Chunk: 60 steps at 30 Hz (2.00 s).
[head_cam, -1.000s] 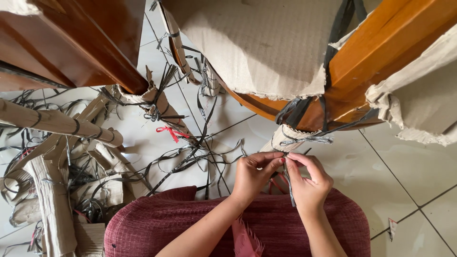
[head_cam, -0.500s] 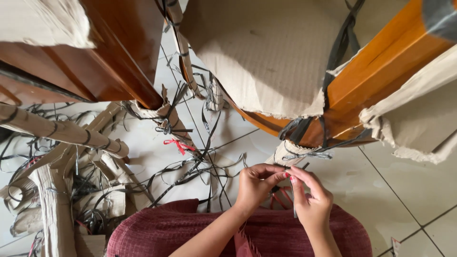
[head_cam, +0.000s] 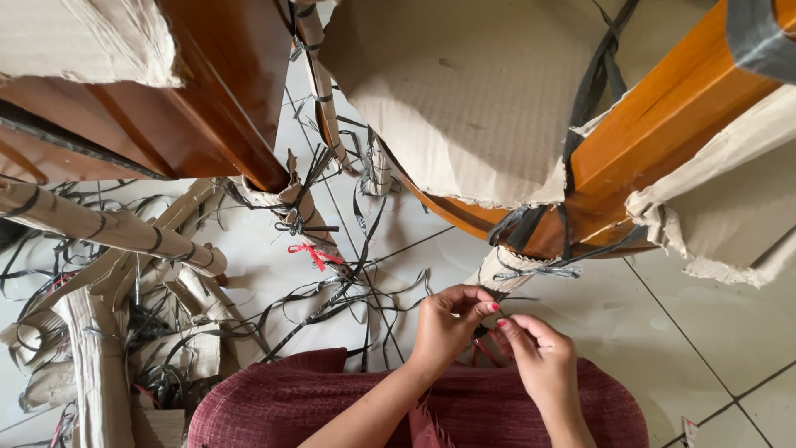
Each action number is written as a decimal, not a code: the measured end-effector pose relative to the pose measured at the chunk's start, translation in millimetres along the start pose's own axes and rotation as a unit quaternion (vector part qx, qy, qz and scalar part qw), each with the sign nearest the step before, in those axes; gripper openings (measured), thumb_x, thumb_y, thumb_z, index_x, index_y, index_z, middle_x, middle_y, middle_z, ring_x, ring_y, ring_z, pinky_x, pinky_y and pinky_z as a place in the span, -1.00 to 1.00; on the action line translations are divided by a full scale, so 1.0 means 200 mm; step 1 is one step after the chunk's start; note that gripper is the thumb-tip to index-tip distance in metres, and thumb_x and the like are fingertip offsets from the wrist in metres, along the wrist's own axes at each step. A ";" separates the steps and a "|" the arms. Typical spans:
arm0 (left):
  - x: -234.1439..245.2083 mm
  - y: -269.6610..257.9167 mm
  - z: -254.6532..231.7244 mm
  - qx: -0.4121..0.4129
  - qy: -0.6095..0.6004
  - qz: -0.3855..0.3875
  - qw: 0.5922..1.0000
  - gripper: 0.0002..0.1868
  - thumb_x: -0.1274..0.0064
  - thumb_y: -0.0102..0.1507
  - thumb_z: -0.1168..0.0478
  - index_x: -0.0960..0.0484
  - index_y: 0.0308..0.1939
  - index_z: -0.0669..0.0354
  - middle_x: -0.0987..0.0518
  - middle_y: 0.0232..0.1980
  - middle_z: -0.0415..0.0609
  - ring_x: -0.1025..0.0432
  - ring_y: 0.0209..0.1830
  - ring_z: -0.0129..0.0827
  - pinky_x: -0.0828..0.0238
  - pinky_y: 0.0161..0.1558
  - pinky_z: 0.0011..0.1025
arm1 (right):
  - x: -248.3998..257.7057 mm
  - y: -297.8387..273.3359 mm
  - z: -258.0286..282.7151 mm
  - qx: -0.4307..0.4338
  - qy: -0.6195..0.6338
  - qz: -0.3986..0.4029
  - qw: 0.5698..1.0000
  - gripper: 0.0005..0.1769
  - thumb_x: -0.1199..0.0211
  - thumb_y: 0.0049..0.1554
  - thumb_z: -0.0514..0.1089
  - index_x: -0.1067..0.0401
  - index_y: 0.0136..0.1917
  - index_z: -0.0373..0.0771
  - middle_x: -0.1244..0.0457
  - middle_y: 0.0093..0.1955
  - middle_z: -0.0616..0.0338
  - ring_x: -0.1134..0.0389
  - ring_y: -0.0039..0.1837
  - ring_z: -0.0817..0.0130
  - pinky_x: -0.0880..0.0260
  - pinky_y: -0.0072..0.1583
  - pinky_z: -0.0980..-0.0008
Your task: Wrapping wooden furniture legs with cardboard and securing them with plastic ties
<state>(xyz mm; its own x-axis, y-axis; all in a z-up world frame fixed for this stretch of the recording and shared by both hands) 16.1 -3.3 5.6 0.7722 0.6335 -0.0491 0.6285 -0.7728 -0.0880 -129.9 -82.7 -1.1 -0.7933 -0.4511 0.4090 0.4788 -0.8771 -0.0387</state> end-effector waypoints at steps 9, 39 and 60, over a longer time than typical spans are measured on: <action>0.00 0.06 0.11 -0.006 -0.114 -0.019 0.993 -0.90 -0.16 0.33 0.28 -0.62 -0.27 0.19 -0.71 -0.34 -0.10 -0.59 -0.34 -0.51 -0.62 -0.14 -0.51 | 0.05 0.15 -0.08 0.102 -0.088 -0.093 0.986 -0.73 -0.31 0.21 -0.07 -0.63 0.00 -0.34 -0.39 -0.39 0.17 -0.15 -0.47 0.50 -0.10 -0.39 0.43; 0.13 -0.38 0.47 0.284 0.531 0.438 0.667 -0.31 -0.17 0.26 -0.09 -0.51 0.42 0.10 -0.48 0.41 -0.04 -0.38 0.37 -0.15 -0.43 0.14 -0.15 | -1.29 0.16 -0.61 0.105 -0.389 0.281 0.871 -0.55 -0.37 0.12 0.05 -0.31 0.20 -0.06 -0.26 0.19 0.03 -0.44 -0.06 -0.01 -0.46 -0.19 0.04; 0.46 -0.25 0.21 0.204 0.487 0.423 0.737 -0.29 0.15 0.33 -0.24 -0.63 0.12 0.38 -0.61 0.16 0.29 -0.52 0.14 0.10 -0.45 0.07 -0.09 | -0.40 0.02 -0.10 -0.054 -0.001 0.223 0.973 -0.89 -0.32 0.18 -0.17 -0.52 -0.09 -0.26 -0.44 -0.33 0.16 -0.24 -0.39 0.39 -0.30 -0.25 0.42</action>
<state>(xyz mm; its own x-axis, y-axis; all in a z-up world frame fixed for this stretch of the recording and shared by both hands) 52.6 95.8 -35.9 0.6975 -0.5481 0.4616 -0.0431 -0.6750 -0.7365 -71.0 -53.6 -52.3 -0.5151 -0.7906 0.3311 0.7325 -0.6067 -0.3088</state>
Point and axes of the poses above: each hand's wrist, its own y-axis towards the middle knuckle, its own x-axis out of the back of the hand, z = x × y, the point moved 2 cm from there along y, towards the middle knuckle
